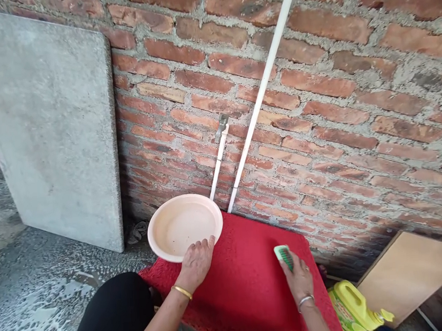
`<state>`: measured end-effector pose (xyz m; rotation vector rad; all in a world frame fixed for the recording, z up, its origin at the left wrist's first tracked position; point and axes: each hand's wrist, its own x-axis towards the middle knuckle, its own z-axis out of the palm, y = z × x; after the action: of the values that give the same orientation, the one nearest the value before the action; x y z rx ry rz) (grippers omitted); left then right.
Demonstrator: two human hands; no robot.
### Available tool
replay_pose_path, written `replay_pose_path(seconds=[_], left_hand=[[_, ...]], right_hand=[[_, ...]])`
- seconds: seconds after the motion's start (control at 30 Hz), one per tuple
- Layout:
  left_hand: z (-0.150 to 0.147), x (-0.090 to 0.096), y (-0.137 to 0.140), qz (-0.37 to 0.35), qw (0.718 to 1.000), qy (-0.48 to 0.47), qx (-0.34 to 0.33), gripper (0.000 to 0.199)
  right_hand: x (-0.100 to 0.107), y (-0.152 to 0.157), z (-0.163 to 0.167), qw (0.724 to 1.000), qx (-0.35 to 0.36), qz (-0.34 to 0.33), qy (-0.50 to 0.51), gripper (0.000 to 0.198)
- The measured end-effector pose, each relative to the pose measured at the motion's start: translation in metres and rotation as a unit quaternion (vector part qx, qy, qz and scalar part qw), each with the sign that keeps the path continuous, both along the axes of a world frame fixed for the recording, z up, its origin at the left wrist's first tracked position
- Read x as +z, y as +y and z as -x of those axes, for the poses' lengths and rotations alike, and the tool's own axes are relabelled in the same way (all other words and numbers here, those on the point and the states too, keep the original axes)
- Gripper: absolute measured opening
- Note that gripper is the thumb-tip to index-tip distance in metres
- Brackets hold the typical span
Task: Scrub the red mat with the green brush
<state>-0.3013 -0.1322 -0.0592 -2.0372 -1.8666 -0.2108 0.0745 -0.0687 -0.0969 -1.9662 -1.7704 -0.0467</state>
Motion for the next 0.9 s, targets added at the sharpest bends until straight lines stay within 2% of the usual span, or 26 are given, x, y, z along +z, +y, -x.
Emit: replay_pose_path(seconds=[0.1, 0.17, 0.23, 0.33, 0.43, 0.5, 0.57, 0.7, 0.8, 0.9], left_hand=[[0.0, -0.002, 0.0, -0.005, 1.0, -0.011, 0.004, 0.044], [0.0, -0.004, 0.0, -0.007, 1.0, -0.016, 0.006, 0.044], [0.0, -0.005, 0.0, -0.007, 1.0, -0.011, 0.004, 0.045], [0.001, -0.007, -0.001, -0.006, 1.0, 0.003, 0.005, 0.046], [0.001, -0.007, -0.001, -0.004, 1.0, 0.01, 0.004, 0.046], [0.001, -0.006, -0.001, 0.004, 1.0, 0.01, 0.005, 0.046], [0.001, -0.005, -0.001, 0.016, 1.0, 0.01, 0.01, 0.046], [0.001, -0.003, -0.002, 0.028, 0.999, 0.01, 0.013, 0.047], [0.002, -0.003, -0.001, 0.034, 0.999, 0.009, 0.011, 0.046], [0.002, -0.004, 0.001, 0.04, 0.999, 0.005, 0.011, 0.046]], right_hand=[[-0.005, 0.006, 0.071, 0.988, 0.153, 0.019, -0.017, 0.042], [-0.007, 0.006, 0.116, 0.966, 0.254, 0.023, -0.038, 0.039], [-0.006, 0.006, 0.155, 0.947, 0.317, 0.022, -0.054, 0.039], [0.0, 0.02, 0.194, 0.932, 0.352, 0.041, -0.073, 0.04], [0.005, 0.051, 0.206, 0.939, 0.326, 0.065, -0.087, 0.042], [0.006, 0.077, 0.198, 0.951, 0.285, 0.074, -0.089, 0.045], [0.006, 0.102, 0.176, 0.965, 0.231, 0.084, -0.091, 0.047], [0.01, 0.132, 0.098, 0.985, 0.095, 0.108, -0.092, 0.049], [0.017, 0.13, 0.028, 0.988, -0.033, 0.125, -0.084, 0.055], [0.021, 0.11, -0.03, 0.978, -0.145, 0.133, -0.068, 0.061]])
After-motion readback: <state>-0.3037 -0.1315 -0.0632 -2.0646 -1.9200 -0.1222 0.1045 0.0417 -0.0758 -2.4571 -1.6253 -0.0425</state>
